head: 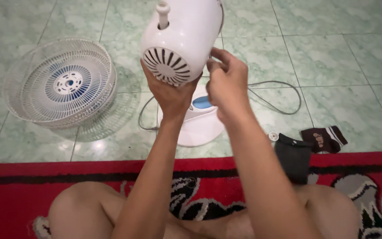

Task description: The person disassembles a white pedestal fan by removing screws from the motor housing and detaching the rear cover. The fan cage is already removed and placed on the floor. The person uses a screwdriver to loosen screws and then pulls the housing apart to expose the motor.

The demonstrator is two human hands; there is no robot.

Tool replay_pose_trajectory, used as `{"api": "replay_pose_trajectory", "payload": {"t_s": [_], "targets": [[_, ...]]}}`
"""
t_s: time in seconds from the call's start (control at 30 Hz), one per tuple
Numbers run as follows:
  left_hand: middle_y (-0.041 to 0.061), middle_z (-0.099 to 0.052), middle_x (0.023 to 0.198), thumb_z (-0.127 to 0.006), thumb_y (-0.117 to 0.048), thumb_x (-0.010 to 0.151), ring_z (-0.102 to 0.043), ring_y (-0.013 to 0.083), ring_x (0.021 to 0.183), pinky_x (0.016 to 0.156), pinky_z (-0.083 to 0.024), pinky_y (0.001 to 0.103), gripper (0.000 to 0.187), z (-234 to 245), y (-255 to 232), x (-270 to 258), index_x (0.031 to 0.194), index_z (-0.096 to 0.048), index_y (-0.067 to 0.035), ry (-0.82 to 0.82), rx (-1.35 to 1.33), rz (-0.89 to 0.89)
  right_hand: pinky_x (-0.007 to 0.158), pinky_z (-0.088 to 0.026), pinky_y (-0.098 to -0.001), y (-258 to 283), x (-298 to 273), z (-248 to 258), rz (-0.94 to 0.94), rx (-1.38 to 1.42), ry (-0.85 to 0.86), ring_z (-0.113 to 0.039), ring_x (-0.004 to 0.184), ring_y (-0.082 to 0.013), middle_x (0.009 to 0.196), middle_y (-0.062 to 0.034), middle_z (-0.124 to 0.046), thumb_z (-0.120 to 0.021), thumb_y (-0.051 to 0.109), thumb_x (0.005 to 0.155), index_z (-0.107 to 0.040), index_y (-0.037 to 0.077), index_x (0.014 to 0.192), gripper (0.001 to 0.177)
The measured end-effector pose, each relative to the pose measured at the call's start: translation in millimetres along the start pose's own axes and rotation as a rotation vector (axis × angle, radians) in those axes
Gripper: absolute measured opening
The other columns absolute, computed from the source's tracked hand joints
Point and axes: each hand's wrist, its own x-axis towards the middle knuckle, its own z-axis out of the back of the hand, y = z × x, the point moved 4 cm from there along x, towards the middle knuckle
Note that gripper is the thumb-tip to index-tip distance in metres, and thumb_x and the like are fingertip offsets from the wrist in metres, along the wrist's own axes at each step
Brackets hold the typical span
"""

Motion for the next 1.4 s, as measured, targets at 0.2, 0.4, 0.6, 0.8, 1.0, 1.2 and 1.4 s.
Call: {"api": "replay_pose_trajectory", "payload": {"t_s": [0.2,0.4,0.6,0.8,1.0,1.2,1.4], "targets": [[0.014,-0.062,0.133,-0.096,-0.01,0.075,-0.067,0.0223,0.12,0.104,-0.061,0.036,0.091,0,7,1,0.146,-0.039,0.001,0.026,-0.109,0.024,0.073,-0.057,-0.0324,7,-1,8,0.543,-0.411,-0.004,-0.074,0.083,-0.0165,0.093,-0.0131,-0.077,-0.056,0.002,0.095,-0.069,-0.006,0.122,0.031],[0.016,-0.064,0.133,-0.095,-0.007,0.082,-0.07,0.0237,0.119,0.103,-0.061,0.035,0.08,4,3,4,0.142,-0.042,0.003,0.084,-0.024,0.008,0.067,-0.056,-0.0334,17,-6,14,0.532,-0.591,0.005,-0.074,0.07,-0.0201,0.084,-0.0119,-0.077,-0.054,0.003,0.093,-0.07,-0.001,0.125,0.035],[0.018,-0.065,0.132,-0.094,-0.01,0.084,-0.07,0.0252,0.119,0.103,-0.06,0.036,0.078,8,-1,7,0.141,-0.044,0.004,0.112,0.025,-0.013,0.068,-0.056,-0.0328,26,-1,26,0.529,-0.66,0.083,-0.074,0.074,-0.0186,0.084,-0.0104,-0.077,-0.056,0.004,0.095,-0.072,0.002,0.122,0.032],[0.018,-0.063,0.133,-0.094,-0.011,0.083,-0.069,0.0262,0.121,0.104,-0.059,0.036,0.081,7,-1,7,0.142,-0.042,0.005,0.109,0.037,0.006,0.064,-0.053,-0.0308,18,2,18,0.378,-0.37,0.127,-0.068,0.074,-0.0132,0.088,-0.0101,-0.076,-0.057,0.006,0.099,-0.065,0.001,0.126,0.029],[0.015,-0.061,0.132,-0.094,-0.009,0.079,-0.069,0.0234,0.119,0.101,-0.061,0.035,0.089,5,2,3,0.144,-0.035,0.002,0.088,-0.028,0.031,0.037,-0.033,-0.03,-2,-10,-10,-0.169,0.117,-0.021,-0.045,0.052,-0.0112,0.079,-0.0036,-0.06,-0.051,0.009,0.092,-0.047,0.011,0.13,0.038],[0.014,-0.06,0.124,-0.093,-0.006,0.079,-0.066,0.0205,0.111,0.094,-0.059,0.032,0.083,3,3,-1,0.142,-0.039,0.0,0.048,-0.017,0.028,0.04,-0.037,-0.0294,11,0,-6,-0.187,0.249,0.039,-0.052,0.058,-0.0117,0.086,-0.0101,-0.06,-0.053,0.003,0.092,-0.051,0.003,0.133,0.041],[0.017,-0.06,0.132,-0.094,-0.005,0.078,-0.066,0.0229,0.115,0.102,-0.058,0.035,0.086,0,-2,2,0.144,-0.039,0.001,0.033,0.046,-0.04,0.039,-0.036,-0.0327,-2,6,-4,-0.009,-0.039,-0.037,-0.056,0.058,-0.0128,0.095,-0.0073,-0.064,-0.052,0.002,0.093,-0.057,0.003,0.124,0.032]]}}
